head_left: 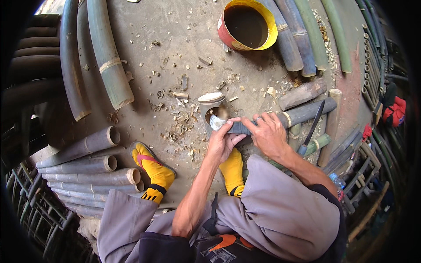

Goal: The person fits two bamboo poles together, hammers the joint with a wooden mallet while holding a machete against it, and applies a liquid coating to the inner edge of the bamboo joint using a small brush.

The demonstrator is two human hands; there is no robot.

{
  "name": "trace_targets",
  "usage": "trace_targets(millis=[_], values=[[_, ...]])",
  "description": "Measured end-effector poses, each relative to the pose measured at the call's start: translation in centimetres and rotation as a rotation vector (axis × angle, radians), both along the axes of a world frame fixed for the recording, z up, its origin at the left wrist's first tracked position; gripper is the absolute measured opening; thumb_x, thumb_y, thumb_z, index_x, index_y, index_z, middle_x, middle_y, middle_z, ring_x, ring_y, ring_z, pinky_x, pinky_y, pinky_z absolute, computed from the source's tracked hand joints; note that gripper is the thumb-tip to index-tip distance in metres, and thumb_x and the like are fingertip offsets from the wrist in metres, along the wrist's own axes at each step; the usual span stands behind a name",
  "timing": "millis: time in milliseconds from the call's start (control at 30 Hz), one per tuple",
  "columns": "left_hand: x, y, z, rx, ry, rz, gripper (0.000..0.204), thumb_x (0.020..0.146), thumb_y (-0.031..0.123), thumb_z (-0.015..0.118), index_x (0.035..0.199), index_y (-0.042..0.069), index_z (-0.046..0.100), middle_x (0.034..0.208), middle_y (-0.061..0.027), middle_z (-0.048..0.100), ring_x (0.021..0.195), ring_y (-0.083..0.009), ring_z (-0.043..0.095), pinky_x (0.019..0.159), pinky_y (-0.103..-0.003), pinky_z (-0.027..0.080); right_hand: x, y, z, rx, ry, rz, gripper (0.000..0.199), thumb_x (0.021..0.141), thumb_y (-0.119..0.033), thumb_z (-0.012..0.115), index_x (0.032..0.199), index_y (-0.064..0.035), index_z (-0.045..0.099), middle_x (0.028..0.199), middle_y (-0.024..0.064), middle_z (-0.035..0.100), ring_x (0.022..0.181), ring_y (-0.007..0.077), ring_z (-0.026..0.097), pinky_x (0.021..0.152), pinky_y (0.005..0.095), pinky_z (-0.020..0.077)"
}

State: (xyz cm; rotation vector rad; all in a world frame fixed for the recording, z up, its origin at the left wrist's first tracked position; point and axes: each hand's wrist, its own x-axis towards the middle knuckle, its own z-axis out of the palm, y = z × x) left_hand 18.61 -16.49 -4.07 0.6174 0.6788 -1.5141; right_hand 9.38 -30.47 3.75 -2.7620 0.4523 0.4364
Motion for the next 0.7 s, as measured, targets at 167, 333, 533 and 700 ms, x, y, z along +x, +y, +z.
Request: trace_targets(millis=[167,333,533,700], values=[[1.3,-4.2,1.5,0.229,-0.413,-0.481,0.031,0.091,0.02,0.057,0.09,-0.01,0.062,0.082,-0.0138,0.065,0.069,-0.0197,0.066,0.057,-0.026,0.058,-1.5,1.7,0.4,0.209,0.137,-0.443,0.048,0.073,-0.015,0.07,0.119,-0.0117,0.057,0.097,0.0135,0.063,0.093,0.0321,0.061,0.08,0.0438,0.045],[1.8,-3.6,1.2,0.14,-0.218,-0.215,0.03,0.092,0.019,0.054,0.095,-0.01,0.061,0.089,-0.0156,0.065,0.075,-0.0202,0.066,0.06,-0.026,0.058,2.1,-0.6,2.5,0.131,0.258,-0.251,0.038,0.073,-0.015,0.068,0.109,-0.0084,0.06,0.088,0.0135,0.065,0.085,0.0316,0.063,0.077,0.0445,0.0458],[0.5,-1.4,0.2,-0.085,0.001,0.244,0.029,0.095,0.018,0.054,0.113,-0.004,0.054,0.113,-0.0151,0.059,0.103,-0.0226,0.061,0.088,-0.037,0.054,5.0,-0.8,1.6,-0.209,0.075,0.228,0.027,0.073,-0.014,0.063,0.1,-0.0091,0.063,0.081,0.0077,0.063,0.079,0.0216,0.061,0.071,0.0363,0.045],[-1.1,-1.0,0.7,-0.025,-0.007,0.154,0.029,0.094,0.02,0.056,0.114,-0.001,0.055,0.114,-0.0131,0.059,0.106,-0.0226,0.06,0.092,-0.038,0.052,0.9,-0.7,0.3,-0.102,-0.051,0.131,0.028,0.075,-0.014,0.062,0.103,-0.0068,0.064,0.091,0.0112,0.063,0.083,0.0236,0.06,0.073,0.0375,0.0441]])
